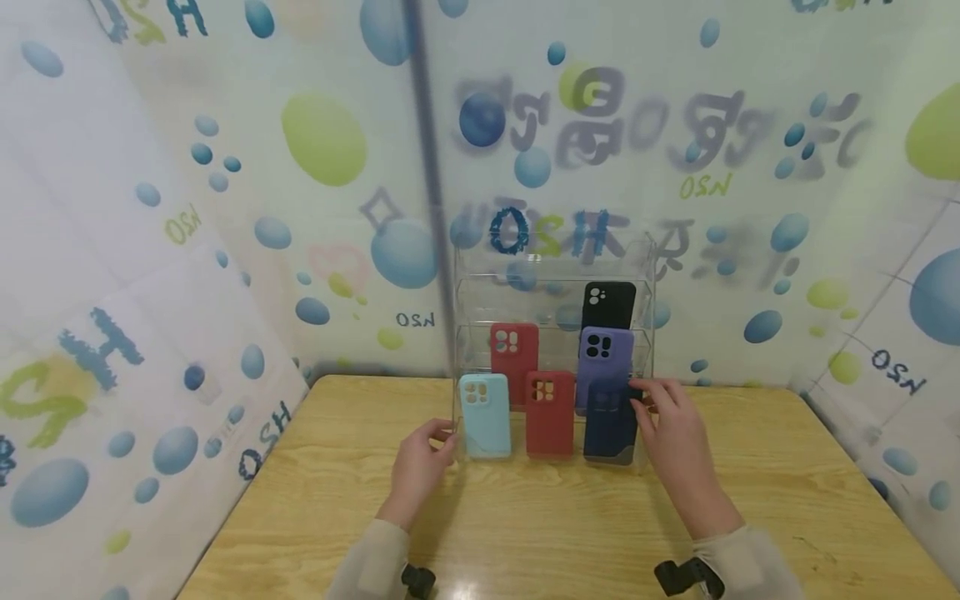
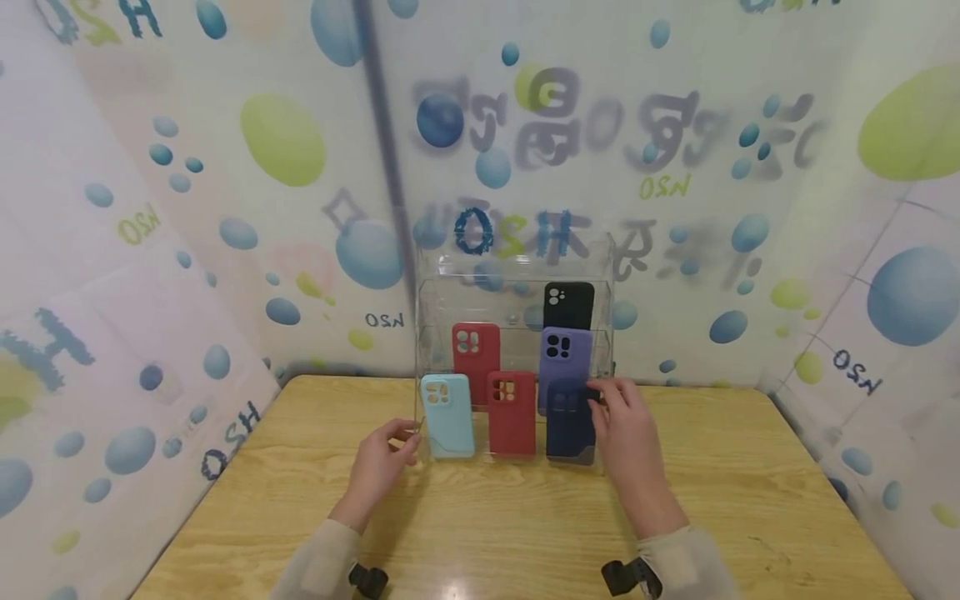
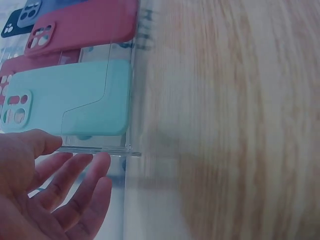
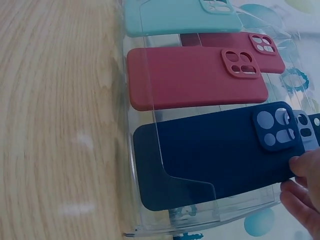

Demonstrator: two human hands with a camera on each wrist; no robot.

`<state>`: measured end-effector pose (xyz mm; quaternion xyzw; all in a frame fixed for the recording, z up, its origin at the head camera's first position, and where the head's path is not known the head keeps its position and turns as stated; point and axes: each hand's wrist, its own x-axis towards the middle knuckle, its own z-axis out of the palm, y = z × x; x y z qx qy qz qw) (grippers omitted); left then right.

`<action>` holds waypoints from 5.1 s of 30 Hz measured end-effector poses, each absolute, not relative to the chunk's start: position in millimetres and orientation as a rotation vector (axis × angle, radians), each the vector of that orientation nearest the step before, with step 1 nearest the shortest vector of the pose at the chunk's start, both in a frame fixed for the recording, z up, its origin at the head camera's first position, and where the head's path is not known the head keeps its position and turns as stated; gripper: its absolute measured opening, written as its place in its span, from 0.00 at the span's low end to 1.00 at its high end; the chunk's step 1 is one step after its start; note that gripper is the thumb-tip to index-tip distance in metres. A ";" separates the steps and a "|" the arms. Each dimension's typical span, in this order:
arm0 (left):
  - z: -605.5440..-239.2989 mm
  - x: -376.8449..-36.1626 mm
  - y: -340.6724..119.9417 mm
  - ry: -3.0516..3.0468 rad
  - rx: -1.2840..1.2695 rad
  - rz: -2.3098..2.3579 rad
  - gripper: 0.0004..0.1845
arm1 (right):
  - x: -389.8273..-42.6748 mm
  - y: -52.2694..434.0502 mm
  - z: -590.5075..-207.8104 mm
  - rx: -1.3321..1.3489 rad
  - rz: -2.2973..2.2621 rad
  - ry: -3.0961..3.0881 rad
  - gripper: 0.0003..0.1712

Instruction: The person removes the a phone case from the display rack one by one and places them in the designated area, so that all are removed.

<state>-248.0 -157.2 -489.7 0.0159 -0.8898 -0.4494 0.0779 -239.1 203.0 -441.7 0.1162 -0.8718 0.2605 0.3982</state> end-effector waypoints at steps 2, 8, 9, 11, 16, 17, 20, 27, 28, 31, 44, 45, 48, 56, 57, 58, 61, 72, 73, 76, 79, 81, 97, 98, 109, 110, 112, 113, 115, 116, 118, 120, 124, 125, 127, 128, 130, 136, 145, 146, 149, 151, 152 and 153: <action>-489.5 -247.3 -157.4 -2.662 0.051 -1.357 0.13 | -237.9 202.0 -442.6 0.297 0.669 -2.198 0.17; -487.1 -246.1 -155.3 -2.676 0.077 -1.350 0.13 | -234.8 202.7 -438.3 0.314 0.666 -2.193 0.16; -486.3 -246.0 -155.1 -2.683 0.084 -1.347 0.13 | -234.2 202.7 -437.1 0.321 0.661 -2.199 0.16; -484.6 -245.9 -155.0 -2.695 0.096 -1.348 0.13 | -233.0 202.2 -434.9 0.338 0.660 -2.206 0.15; -482.1 -246.8 -155.8 -2.717 0.117 -1.373 0.13 | -230.8 199.4 -429.0 0.368 0.675 -2.227 0.13; -481.7 -246.8 -156.0 -2.717 0.118 -1.381 0.13 | -230.3 198.5 -427.8 0.375 0.677 -2.228 0.13; -481.8 -247.6 -156.8 -2.712 0.117 -1.394 0.13 | -228.6 196.0 -424.1 0.386 0.681 -2.233 0.12; -482.7 -247.7 -157.8 -2.696 0.099 -1.398 0.11 | -222.9 193.4 -415.8 0.396 0.680 -2.209 0.13; -482.6 -247.6 -157.6 -2.694 0.092 -1.399 0.11 | -222.0 193.2 -414.2 0.397 0.682 -2.201 0.13; -482.1 -248.3 -157.0 -2.694 0.096 -1.411 0.11 | -219.0 192.1 -408.5 0.407 0.697 -2.171 0.14; -480.2 -249.6 -157.8 -2.713 0.102 -1.398 0.11 | -203.4 168.0 -392.4 0.511 0.928 -2.119 0.14; -480.2 -249.5 -157.7 -2.715 0.102 -1.401 0.11 | -202.1 164.8 -393.4 0.517 0.969 -2.134 0.14; -480.3 -248.8 -156.9 -2.724 0.103 -1.410 0.11 | -197.4 154.0 -398.9 0.529 1.090 -2.204 0.14; -481.5 -250.2 -157.4 -2.723 0.102 -1.425 0.10 | -191.7 122.1 -422.9 0.429 1.462 -2.432 0.12; -481.9 -250.3 -157.4 -2.720 0.102 -1.432 0.10 | -191.4 118.8 -425.8 0.402 1.496 -2.463 0.11; -482.2 -250.4 -157.1 -2.718 0.103 -1.440 0.10 | -191.3 115.8 -428.5 0.374 1.528 -2.490 0.11; -482.3 -250.5 -156.7 -2.713 0.100 -1.443 0.10 | -192.1 108.2 -436.5 0.323 1.617 -2.545 0.10; -479.4 -249.3 -153.9 -2.738 0.116 -1.377 0.09 | -204.3 100.0 -459.4 0.340 1.661 -2.554 0.09; -479.2 -249.3 -153.7 -2.739 0.116 -1.374 0.09 | -206.2 99.9 -461.7 0.349 1.651 -2.557 0.09; -478.7 -249.0 -153.6 -2.737 0.114 -1.368 0.09 | -211.8 99.0 -469.2 0.376 1.633 -2.576 0.10; -478.2 -248.0 -153.6 -2.736 0.118 -1.364 0.09 | -216.3 96.1 -476.0 0.407 1.633 -2.585 0.10; -478.4 -247.8 -153.7 -2.735 0.116 -1.366 0.09 | -218.1 93.5 -479.5 0.420 1.644 -2.589 0.09; -480.1 -247.4 -152.8 -2.733 0.097 -1.366 0.09 | -220.2 77.1 -503.5 0.474 1.692 -2.676 0.07; -480.3 -247.6 -152.8 -2.732 0.096 -1.366 0.09 | -220.1 76.8 -504.3 0.480 1.690 -2.679 0.07; -481.9 -248.9 -154.2 -2.709 0.097 -1.401 0.10 | -221.4 76.3 -511.1 0.467 1.620 -2.764 0.05; -482.2 -249.2 -154.4 -2.709 0.095 -1.402 0.10 | -221.5 76.3 -511.2 0.461 1.610 -2.770 0.05; -482.3 -249.3 -154.8 -2.710 0.096 -1.407 0.10 | -221.6 76.3 -511.4 0.459 1.598 -2.771 0.05; -482.4 -249.3 -155.1 -2.711 0.100 -1.409 0.10 | -221.6 76.2 -511.7 0.461 1.587 -2.771 0.05; -482.6 -249.3 -155.5 -2.707 0.094 -1.415 0.10 | -221.9 75.6 -511.8 0.467 1.575 -2.769 0.05; -482.6 -249.3 -155.7 -2.705 0.091 -1.418 0.10 | -221.9 75.3 -511.5 0.468 1.570 -2.772 0.05; -482.3 -249.2 -156.4 -2.699 0.091 -1.429 0.10 | -222.4 74.2 -511.8 0.472 1.551 -2.783 0.04; -482.0 -249.2 -157.1 -2.693 0.086 -1.434 0.10 | -222.9 73.0 -511.7 0.479 1.519 -2.799 0.04; -482.1 -249.5 -157.4 -2.692 0.084 -1.443 0.10 | -223.1 71.7 -513.3 0.499 1.409 -2.829 0.05; -482.3 -249.8 -157.5 -2.695 0.087 -1.443 0.10 | -223.4 71.3 -514.1 0.505 1.380 -2.832 0.06; -482.2 -249.9 -157.6 -2.697 0.087 -1.449 0.10 | -223.6 70.6 -515.4 0.517 1.338 -2.831 0.06; -482.2 -250.0 -157.5 -2.696 0.085 -1.450 0.10 | -223.6 70.4 -515.7 0.522 1.323 -2.828 0.06; -482.0 -249.9 -157.2 -2.696 0.084 -1.450 0.10 | -223.6 69.8 -516.6 0.536 1.303 -2.820 0.06; -481.8 -249.3 -157.2 -2.693 0.064 -1.440 0.10 | -223.4 69.1 -516.8 0.580 1.248 -2.817 0.06; -482.8 -249.3 -158.1 -2.702 0.093 -1.435 0.08 | -221.1 72.7 -504.2 0.542 1.295 -2.873 0.07; -483.2 -249.4 -158.2 -2.700 0.095 -1.436 0.08 | -220.5 73.5 -502.0 0.534 1.304 -2.882 0.07; -482.8 -249.4 -158.3 -2.698 0.086 -1.436 0.07 | -218.8 76.3 -494.6 0.532 1.326 -2.870 0.07; -482.2 -249.8 -158.1 -2.704 0.089 -1.429 0.07 | -218.3 78.4 -488.9 0.541 1.339 -2.844 0.07; -481.3 -249.9 -157.9 -2.704 0.090 -1.427 0.07 | -218.4 79.5 -486.1 0.540 1.332 -2.830 0.06; -480.4 -250.0 -157.8 -2.704 0.089 -1.425 0.08 | -219.1 80.4 -482.9 0.536 1.331 -2.817 0.05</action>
